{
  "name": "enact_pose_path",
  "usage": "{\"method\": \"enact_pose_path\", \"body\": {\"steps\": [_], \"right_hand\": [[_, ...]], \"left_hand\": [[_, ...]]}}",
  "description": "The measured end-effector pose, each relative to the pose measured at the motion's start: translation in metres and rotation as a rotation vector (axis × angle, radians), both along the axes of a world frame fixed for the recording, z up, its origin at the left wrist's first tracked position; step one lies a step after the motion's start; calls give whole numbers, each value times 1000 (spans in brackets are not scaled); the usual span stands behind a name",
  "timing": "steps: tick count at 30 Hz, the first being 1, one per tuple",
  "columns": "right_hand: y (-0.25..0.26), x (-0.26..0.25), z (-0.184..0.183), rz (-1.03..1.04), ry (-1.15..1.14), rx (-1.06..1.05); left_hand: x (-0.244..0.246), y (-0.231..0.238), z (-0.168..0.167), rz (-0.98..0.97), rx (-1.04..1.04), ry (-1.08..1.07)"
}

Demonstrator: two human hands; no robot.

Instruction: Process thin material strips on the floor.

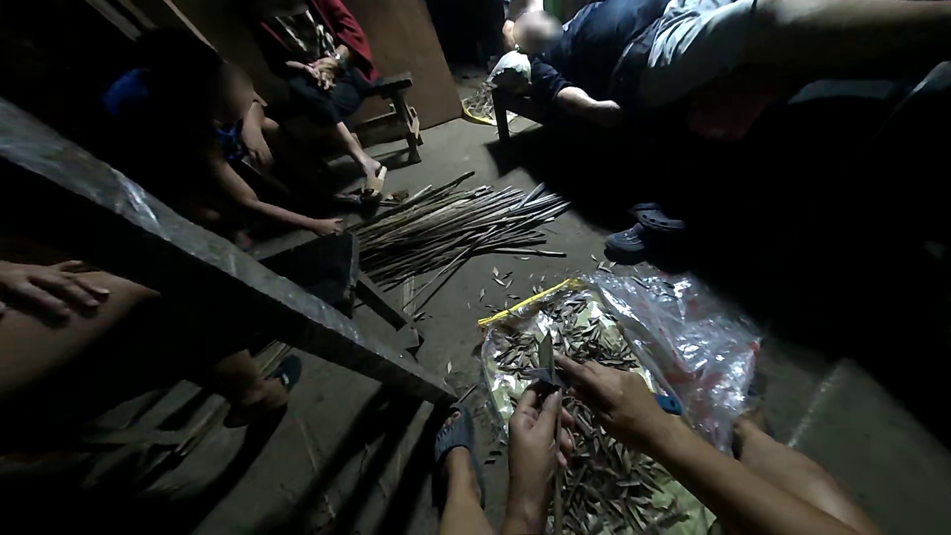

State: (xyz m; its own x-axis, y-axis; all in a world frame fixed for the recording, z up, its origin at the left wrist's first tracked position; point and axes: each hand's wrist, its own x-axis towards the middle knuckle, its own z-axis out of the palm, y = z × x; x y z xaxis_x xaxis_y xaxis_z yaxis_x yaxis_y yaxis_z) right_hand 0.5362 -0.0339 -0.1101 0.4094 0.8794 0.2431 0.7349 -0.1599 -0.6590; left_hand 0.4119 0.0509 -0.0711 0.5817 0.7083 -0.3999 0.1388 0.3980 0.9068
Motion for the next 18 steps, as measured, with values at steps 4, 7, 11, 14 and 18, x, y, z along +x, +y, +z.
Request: {"method": "enact_pose_path", "body": {"steps": [4,7,11,14,18], "right_hand": [[4,-3,-10,-81,-199,103],[6,-6,-13,-112,-236,129],[0,-7,9,5,146,-64],[0,-9,5,15,164,-18],[0,-10,-3,-40,40,35]], "left_hand": [[1,-1,3,7,-14,-4],[0,0,2,10,-13,-9],[0,0,5,40,-49,-12],[-2,2,2,51,-15,-21],[-1,1,0,45,13,-26]]}}
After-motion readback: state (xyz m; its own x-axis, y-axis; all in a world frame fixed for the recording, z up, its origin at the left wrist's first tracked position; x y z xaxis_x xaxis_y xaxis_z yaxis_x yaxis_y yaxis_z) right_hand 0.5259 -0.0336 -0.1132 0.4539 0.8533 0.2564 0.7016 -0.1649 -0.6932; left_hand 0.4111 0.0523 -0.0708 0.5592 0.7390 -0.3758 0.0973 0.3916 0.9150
